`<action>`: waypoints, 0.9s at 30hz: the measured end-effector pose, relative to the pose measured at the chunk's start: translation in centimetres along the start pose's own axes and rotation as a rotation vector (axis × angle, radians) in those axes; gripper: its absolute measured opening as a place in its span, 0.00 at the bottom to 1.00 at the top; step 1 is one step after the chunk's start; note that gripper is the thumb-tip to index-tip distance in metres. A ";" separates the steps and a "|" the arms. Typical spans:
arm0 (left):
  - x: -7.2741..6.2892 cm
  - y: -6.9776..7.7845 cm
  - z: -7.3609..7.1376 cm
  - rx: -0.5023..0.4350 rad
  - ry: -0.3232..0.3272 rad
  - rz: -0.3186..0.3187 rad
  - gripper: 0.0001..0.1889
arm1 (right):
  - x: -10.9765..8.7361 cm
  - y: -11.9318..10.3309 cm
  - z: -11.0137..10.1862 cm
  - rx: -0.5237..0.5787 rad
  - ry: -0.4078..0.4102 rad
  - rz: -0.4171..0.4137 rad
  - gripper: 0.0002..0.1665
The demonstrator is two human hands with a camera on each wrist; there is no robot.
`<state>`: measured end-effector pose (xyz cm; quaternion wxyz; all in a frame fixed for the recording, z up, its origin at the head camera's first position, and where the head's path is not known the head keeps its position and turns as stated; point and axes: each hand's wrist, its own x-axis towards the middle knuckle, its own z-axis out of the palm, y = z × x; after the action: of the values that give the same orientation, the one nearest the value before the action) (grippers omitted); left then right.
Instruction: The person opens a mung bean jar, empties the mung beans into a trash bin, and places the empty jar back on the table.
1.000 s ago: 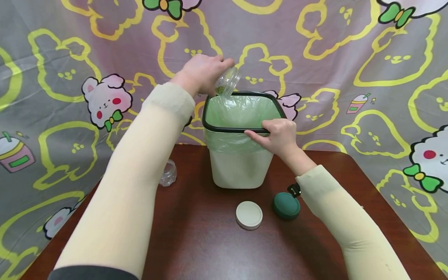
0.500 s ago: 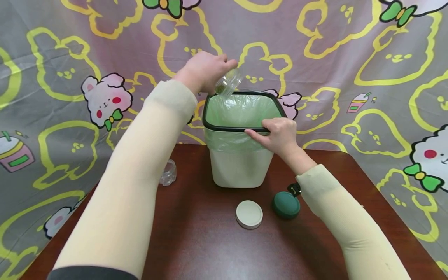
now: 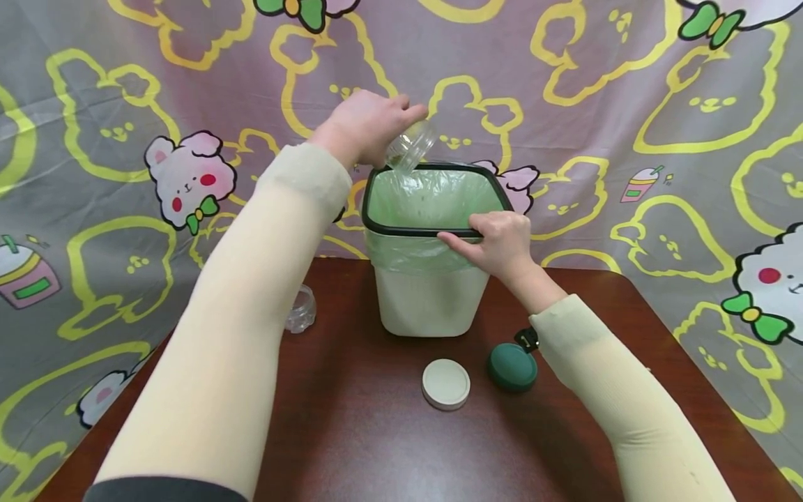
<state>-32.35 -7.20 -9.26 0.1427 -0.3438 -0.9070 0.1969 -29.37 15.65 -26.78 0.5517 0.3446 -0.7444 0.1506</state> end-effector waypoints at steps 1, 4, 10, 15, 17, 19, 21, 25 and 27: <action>0.0 0.0 0.0 0.004 0.000 0.001 0.38 | 0.0 0.0 0.0 -0.001 -0.002 0.001 0.41; 0.0 0.0 0.0 0.008 -0.005 0.002 0.39 | 0.0 -0.1 0.0 -0.004 -0.006 0.000 0.40; 0.0 -0.3 0.0 0.019 -0.011 -0.014 0.39 | 0.1 -0.1 -0.1 -0.004 -0.008 -0.004 0.41; 0.0 -0.3 0.0 0.018 0.006 -0.007 0.39 | 0.1 0.0 0.0 -0.003 0.000 -0.003 0.41; 0.1 -0.2 0.1 0.026 0.008 0.004 0.39 | 0.1 0.0 0.0 -0.003 0.001 -0.004 0.41; 0.1 0.0 0.1 0.054 0.006 0.029 0.41 | 0.1 -0.1 0.0 -0.004 0.002 -0.005 0.41; 0.2 0.1 0.2 0.081 0.009 0.056 0.43 | 0.1 -0.1 0.0 -0.009 -0.004 -0.007 0.41; 0.3 0.2 0.2 0.110 0.038 0.077 0.44 | 0.0 0.0 0.0 -0.005 0.001 -0.008 0.41; 0.4 0.2 0.1 0.117 0.052 0.089 0.42 | 0.1 0.0 0.0 -0.003 0.006 -0.007 0.41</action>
<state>-32.56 -6.76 -9.39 0.1770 -0.3798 -0.8738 0.2468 -29.33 15.65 -26.71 0.5548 0.3458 -0.7420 0.1486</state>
